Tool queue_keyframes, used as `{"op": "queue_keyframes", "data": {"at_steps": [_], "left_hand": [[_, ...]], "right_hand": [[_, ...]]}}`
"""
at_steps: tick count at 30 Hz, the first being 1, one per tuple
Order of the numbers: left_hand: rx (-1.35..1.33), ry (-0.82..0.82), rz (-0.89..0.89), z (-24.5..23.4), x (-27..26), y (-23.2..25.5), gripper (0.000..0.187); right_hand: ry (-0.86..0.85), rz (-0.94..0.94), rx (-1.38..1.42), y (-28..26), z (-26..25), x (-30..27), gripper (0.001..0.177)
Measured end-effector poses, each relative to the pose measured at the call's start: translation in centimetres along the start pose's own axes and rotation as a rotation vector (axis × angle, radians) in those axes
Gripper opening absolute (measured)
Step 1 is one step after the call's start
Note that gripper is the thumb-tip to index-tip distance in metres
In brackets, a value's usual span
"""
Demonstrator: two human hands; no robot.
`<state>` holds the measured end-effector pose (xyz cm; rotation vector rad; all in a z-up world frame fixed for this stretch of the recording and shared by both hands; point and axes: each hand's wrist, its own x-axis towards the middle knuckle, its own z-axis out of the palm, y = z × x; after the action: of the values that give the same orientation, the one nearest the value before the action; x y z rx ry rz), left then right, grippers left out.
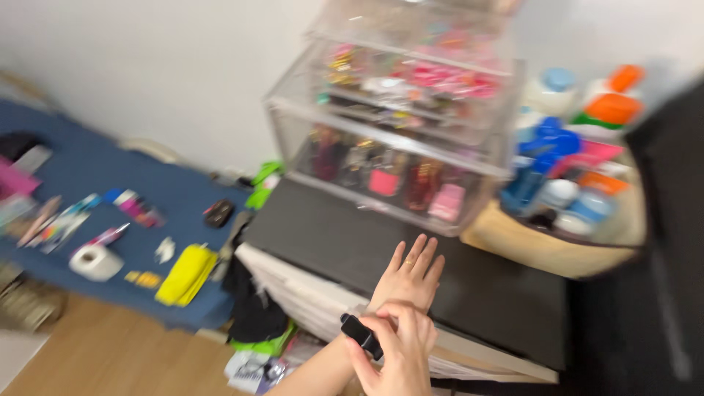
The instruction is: The person organizes personal items by placing hair ties and a hair bow into a clear plastic drawer unit, then packs a wash bag with toiletries and places it on top of the unit. They also place a small bottle into a side pouch and wipe the top of the storage unit with a tissue.
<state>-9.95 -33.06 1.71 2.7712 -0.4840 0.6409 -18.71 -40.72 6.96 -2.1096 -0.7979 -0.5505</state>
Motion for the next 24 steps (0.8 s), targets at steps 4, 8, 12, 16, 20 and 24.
{"op": "queue_keyframes", "data": {"at_steps": [4,8,12,16,20,24], "left_hand": [[0.041,0.077,-0.107,-2.7,-2.6,-2.8,0.055],[0.069,0.122,-0.186,-5.4,-6.3,-5.3,0.055],[0.135,0.150,-0.257,-9.1,-11.9,-8.5,0.052],[0.192,0.118,-0.290,-13.1,-18.6,-11.5,0.052],[0.279,0.071,-0.304,-17.8,-27.0,-15.2,0.048],[0.232,0.037,-0.382,-21.1,-35.7,-18.3,0.049]], "right_hand": [[-0.105,0.016,0.132,-2.5,2.0,-1.0,0.032],[-0.154,-0.029,0.178,-5.4,4.6,-1.8,0.037],[-0.212,-0.110,0.232,-9.6,7.7,-3.0,0.046],[-0.230,-0.173,0.301,-15.2,11.8,-4.7,0.049],[-0.250,-0.166,0.358,-22.8,16.9,-7.2,0.047],[-0.281,-0.202,0.370,-29.9,21.8,-10.8,0.048]]}}
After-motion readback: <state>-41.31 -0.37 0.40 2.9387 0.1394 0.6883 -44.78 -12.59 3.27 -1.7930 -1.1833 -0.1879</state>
